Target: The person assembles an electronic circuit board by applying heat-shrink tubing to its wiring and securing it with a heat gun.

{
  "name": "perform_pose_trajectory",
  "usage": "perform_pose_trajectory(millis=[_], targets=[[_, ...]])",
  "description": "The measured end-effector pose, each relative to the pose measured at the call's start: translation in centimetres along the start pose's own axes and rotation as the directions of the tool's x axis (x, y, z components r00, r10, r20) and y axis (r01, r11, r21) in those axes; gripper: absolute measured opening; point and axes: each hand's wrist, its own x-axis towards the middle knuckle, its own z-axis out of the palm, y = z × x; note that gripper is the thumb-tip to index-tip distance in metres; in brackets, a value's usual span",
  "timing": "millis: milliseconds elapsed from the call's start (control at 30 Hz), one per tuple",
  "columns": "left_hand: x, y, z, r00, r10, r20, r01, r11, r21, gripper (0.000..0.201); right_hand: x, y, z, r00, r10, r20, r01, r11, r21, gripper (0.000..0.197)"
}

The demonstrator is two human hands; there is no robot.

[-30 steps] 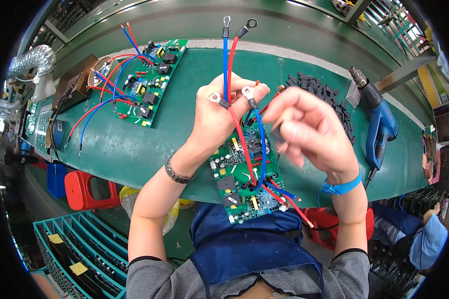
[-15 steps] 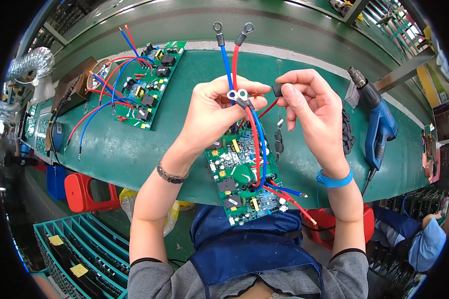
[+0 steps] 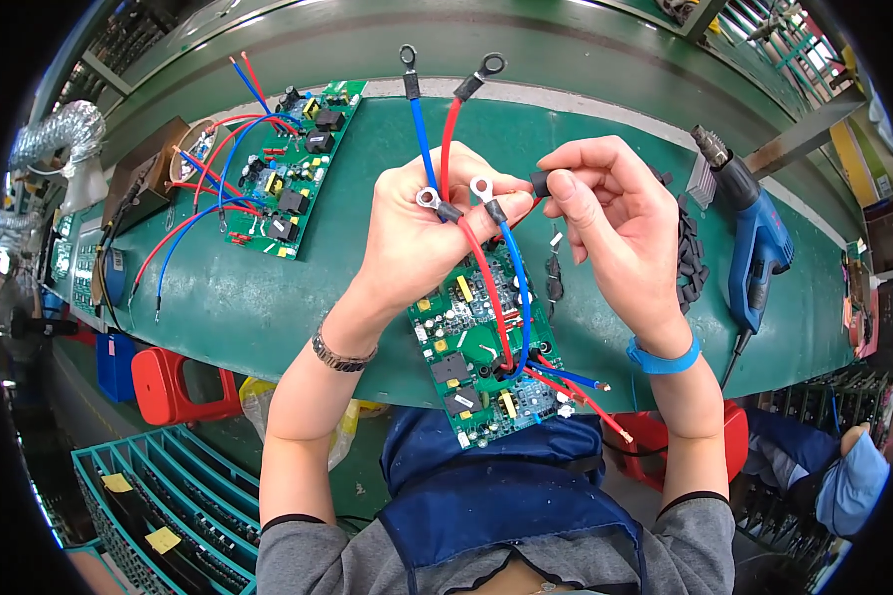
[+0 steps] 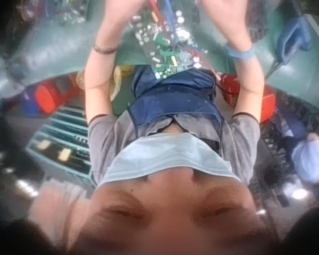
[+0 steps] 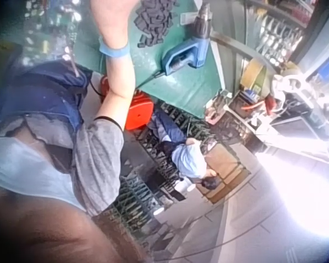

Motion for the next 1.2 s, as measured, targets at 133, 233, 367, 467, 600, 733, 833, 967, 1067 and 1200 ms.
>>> perform_pose_trajectory(millis=[133,233,367,467,600,733,833,967,1067,1200], targets=[[-0.2,0.2,0.4,0.998,-0.051,-0.047,0.047,0.995,-0.09,0.011,0.0,0.0,0.0,0.999,-0.039,-0.019,0.038,0.999,-0.035,0.011],[-0.2,0.4,0.6,0.999,-0.019,-0.042,0.023,0.995,0.093,0.016,0.1,0.3,0.0,0.996,-0.087,-0.036,0.085,0.995,-0.043,0.011],[-0.4,0.8,0.8,0.996,-0.017,-0.088,0.027,0.994,0.107,0.021,0.0,0.3,0.1,0.994,-0.098,-0.046,0.094,0.992,-0.087,0.011],[-0.5,1.0,0.5,0.999,-0.017,-0.047,0.024,0.987,0.156,0.024,0.1,0.4,0.1,0.993,-0.106,-0.042,0.102,0.991,-0.087,0.01],[-0.5,1.3,0.7,0.993,-0.104,-0.054,0.111,0.981,0.157,0.026,0.1,0.8,0.0,0.99,-0.131,-0.046,0.125,0.987,-0.105,0.01],[-0.7,0.7,0.7,0.994,-0.076,-0.084,0.089,0.983,0.164,0.019,0.3,0.9,0.3,0.989,-0.144,-0.044,0.14,0.987,-0.083,0.01],[-0.7,0.3,0.8,0.996,-0.004,-0.087,0.014,0.994,0.109,0.017,0.3,1.1,0.5,0.985,-0.167,-0.047,0.163,0.983,-0.088,0.009],[-0.7,-0.1,0.7,0.996,0.044,-0.079,-0.042,0.999,0.026,0.016,0.4,1.0,0.5,0.982,-0.184,-0.031,0.18,0.978,-0.11,0.008],[-0.9,-0.2,0.4,0.997,0.054,-0.052,-0.051,0.997,0.05,0.015,0.3,0.4,0.8,0.957,-0.289,-0.028,0.271,0.925,-0.264,0.008],[-0.9,-0.1,0.1,0.999,0.032,-0.038,-0.028,0.995,0.097,0.018,0.6,-0.5,0.9,0.879,-0.466,0.102,0.443,0.719,-0.535,0.012]])
